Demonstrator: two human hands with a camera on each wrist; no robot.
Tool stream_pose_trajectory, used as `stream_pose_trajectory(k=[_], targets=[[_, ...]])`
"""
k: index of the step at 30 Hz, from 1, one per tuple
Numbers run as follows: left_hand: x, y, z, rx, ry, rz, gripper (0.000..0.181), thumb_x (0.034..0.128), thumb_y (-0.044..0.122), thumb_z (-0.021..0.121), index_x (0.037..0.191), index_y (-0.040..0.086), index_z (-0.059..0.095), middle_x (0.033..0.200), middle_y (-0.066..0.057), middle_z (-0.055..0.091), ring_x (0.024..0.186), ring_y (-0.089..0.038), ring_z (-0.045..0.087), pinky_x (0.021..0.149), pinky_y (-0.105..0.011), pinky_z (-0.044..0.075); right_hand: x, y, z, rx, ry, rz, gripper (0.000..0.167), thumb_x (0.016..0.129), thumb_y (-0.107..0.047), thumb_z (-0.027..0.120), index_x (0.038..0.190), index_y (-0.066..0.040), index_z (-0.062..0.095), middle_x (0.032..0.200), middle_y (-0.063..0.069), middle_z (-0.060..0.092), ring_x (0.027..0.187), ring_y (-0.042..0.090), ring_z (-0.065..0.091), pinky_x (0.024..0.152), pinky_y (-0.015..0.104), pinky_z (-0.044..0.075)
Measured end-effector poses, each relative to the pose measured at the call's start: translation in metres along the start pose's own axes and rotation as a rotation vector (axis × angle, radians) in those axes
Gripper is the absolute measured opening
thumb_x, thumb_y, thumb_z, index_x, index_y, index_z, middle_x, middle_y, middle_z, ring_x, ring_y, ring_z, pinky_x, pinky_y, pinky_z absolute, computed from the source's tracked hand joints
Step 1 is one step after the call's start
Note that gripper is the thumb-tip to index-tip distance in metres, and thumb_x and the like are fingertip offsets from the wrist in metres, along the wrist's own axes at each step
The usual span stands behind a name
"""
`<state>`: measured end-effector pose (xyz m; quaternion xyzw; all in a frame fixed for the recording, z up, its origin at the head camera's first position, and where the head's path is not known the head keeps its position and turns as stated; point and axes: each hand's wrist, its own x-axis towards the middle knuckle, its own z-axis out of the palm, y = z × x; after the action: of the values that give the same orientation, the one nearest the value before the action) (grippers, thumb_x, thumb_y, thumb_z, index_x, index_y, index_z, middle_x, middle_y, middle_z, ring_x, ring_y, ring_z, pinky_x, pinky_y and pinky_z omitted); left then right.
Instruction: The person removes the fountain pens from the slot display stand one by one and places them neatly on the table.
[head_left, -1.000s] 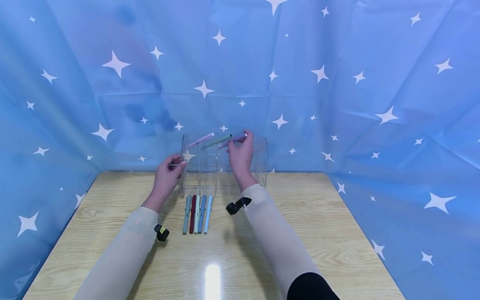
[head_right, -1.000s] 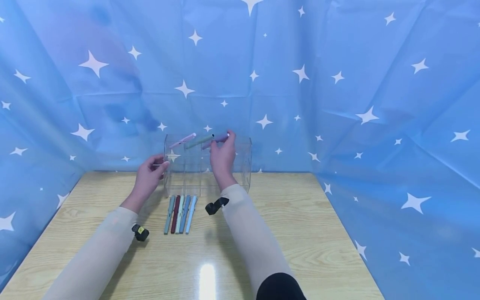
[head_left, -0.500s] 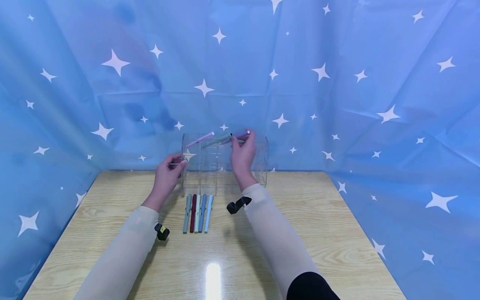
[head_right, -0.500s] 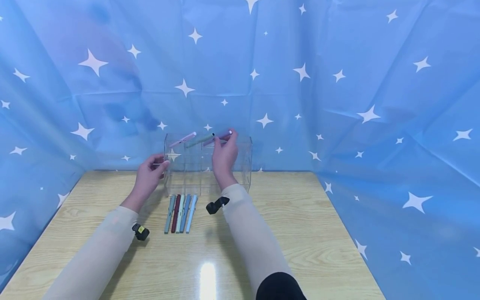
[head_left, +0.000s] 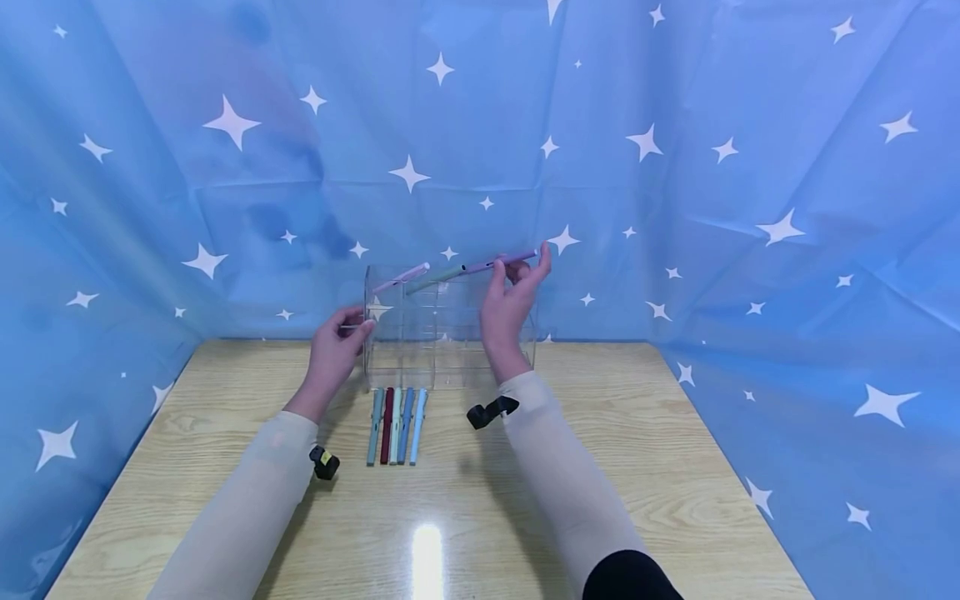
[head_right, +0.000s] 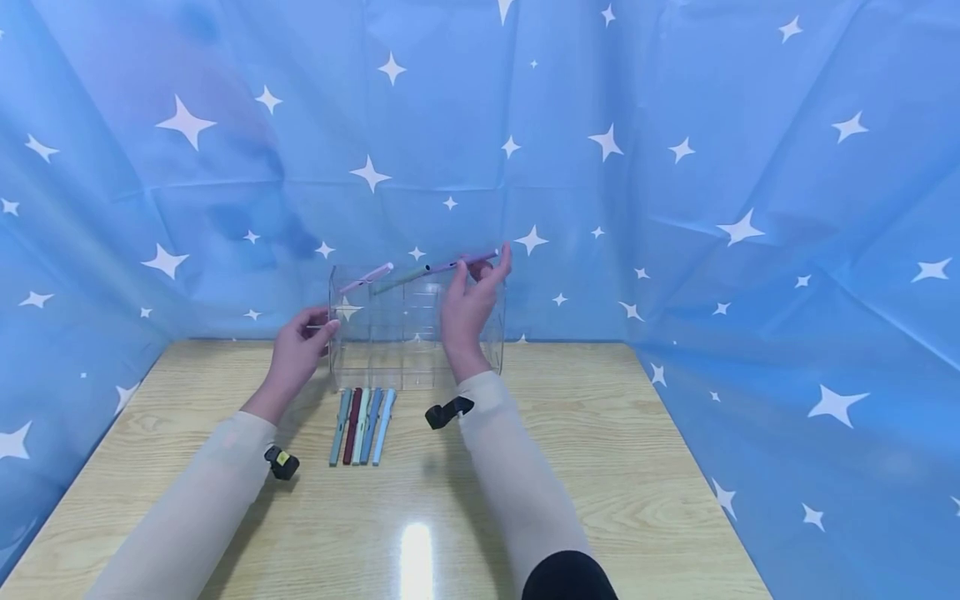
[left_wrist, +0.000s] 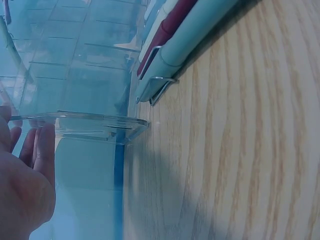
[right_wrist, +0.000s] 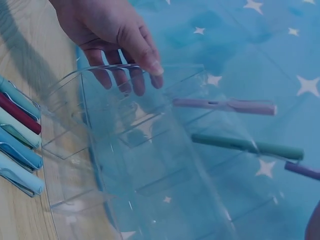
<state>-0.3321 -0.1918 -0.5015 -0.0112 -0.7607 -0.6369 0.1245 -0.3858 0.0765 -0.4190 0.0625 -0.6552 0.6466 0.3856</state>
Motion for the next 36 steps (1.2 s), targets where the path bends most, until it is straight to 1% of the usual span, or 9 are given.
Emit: stream_pose_trajectory(k=[5,8,11,14,18,22,25,32,36], targets=[[0.001,-0.002,0.000,0.011,0.005,0.008,0.048,0.1103,0.031,0.073,0.150,0.005,0.064,0.131,-0.018,0.069,0.111,-0.031,0.067,0.091,-0.037,0.067,0.000,-0.003,-0.008,0.087,-0.005,0.011,0.066,0.114,-0.012,0.064,0.167,-0.027,0.028,0.127,0.022,0.072,0.110,0.026,0.073,0.096,0.045,0.063],[0.002,-0.003,0.000,0.009,0.003,0.001,0.048,0.1103,0.031,0.073,0.151,0.006,0.064,0.131,-0.018,0.068,0.112,-0.033,0.067,0.091,-0.037,0.067,-0.001,-0.004,-0.012,0.112,-0.001,0.006,0.064,0.114,-0.011,0.062,0.167,-0.026,0.029,0.127,0.020,0.071,0.110,0.030,0.073,0.098,0.048,0.062],[0.001,-0.003,0.000,0.000,-0.002,-0.012,0.049,0.1107,0.030,0.073,0.152,0.006,0.063,0.133,-0.018,0.067,0.115,-0.035,0.067,0.094,-0.041,0.067,-0.002,-0.004,-0.017,0.150,0.004,0.016,0.065,0.114,-0.007,0.061,0.168,-0.024,0.029,0.126,0.022,0.069,0.114,0.035,0.072,0.099,0.045,0.064],[0.000,-0.001,0.000,-0.006,-0.007,-0.018,0.050,0.1112,0.029,0.072,0.154,0.006,0.061,0.135,-0.020,0.067,0.118,-0.038,0.066,0.098,-0.047,0.066,-0.003,-0.006,-0.024,0.175,-0.006,0.048,0.068,0.114,-0.005,0.059,0.170,-0.031,0.029,0.129,0.026,0.065,0.118,0.034,0.071,0.100,0.039,0.065],[0.000,0.000,0.000,-0.008,-0.007,-0.017,0.050,0.1112,0.029,0.072,0.155,0.007,0.061,0.137,-0.020,0.067,0.120,-0.039,0.066,0.100,-0.052,0.064,-0.005,-0.008,-0.034,0.191,-0.032,0.078,0.071,0.115,-0.005,0.058,0.171,-0.037,0.028,0.132,0.024,0.061,0.122,0.026,0.070,0.098,0.040,0.066],[0.001,-0.002,0.000,0.002,-0.006,-0.017,0.050,0.1107,0.031,0.072,0.154,0.009,0.062,0.136,-0.018,0.067,0.118,-0.036,0.067,0.098,-0.046,0.065,-0.009,-0.005,-0.042,0.187,-0.056,0.085,0.073,0.115,-0.004,0.058,0.173,-0.033,0.025,0.127,0.020,0.060,0.123,0.025,0.070,0.095,0.042,0.068],[0.001,-0.003,0.000,0.009,-0.004,-0.014,0.049,0.1104,0.032,0.073,0.152,0.009,0.063,0.134,-0.017,0.068,0.116,-0.035,0.067,0.095,-0.040,0.066,-0.014,-0.004,-0.048,0.183,-0.089,0.086,0.072,0.115,-0.005,0.059,0.173,-0.033,0.026,0.124,0.021,0.061,0.122,0.026,0.070,0.093,0.042,0.068],[0.000,0.000,0.000,0.011,-0.005,-0.011,0.049,0.1102,0.034,0.073,0.151,0.008,0.064,0.134,-0.017,0.068,0.117,-0.036,0.067,0.094,-0.039,0.066,-0.024,-0.005,-0.062,0.220,-0.211,0.122,0.075,0.114,-0.005,0.061,0.173,-0.037,0.028,0.125,0.034,0.059,0.114,0.029,0.070,0.092,0.042,0.068],[-0.001,0.001,0.000,0.013,-0.005,-0.012,0.050,0.1104,0.035,0.073,0.152,0.009,0.064,0.135,-0.017,0.068,0.117,-0.035,0.067,0.093,-0.037,0.066,-0.028,-0.005,-0.069,0.208,-0.268,0.159,0.076,0.112,-0.003,0.064,0.174,-0.033,0.030,0.115,0.022,0.062,0.112,0.031,0.071,0.089,0.039,0.069]])
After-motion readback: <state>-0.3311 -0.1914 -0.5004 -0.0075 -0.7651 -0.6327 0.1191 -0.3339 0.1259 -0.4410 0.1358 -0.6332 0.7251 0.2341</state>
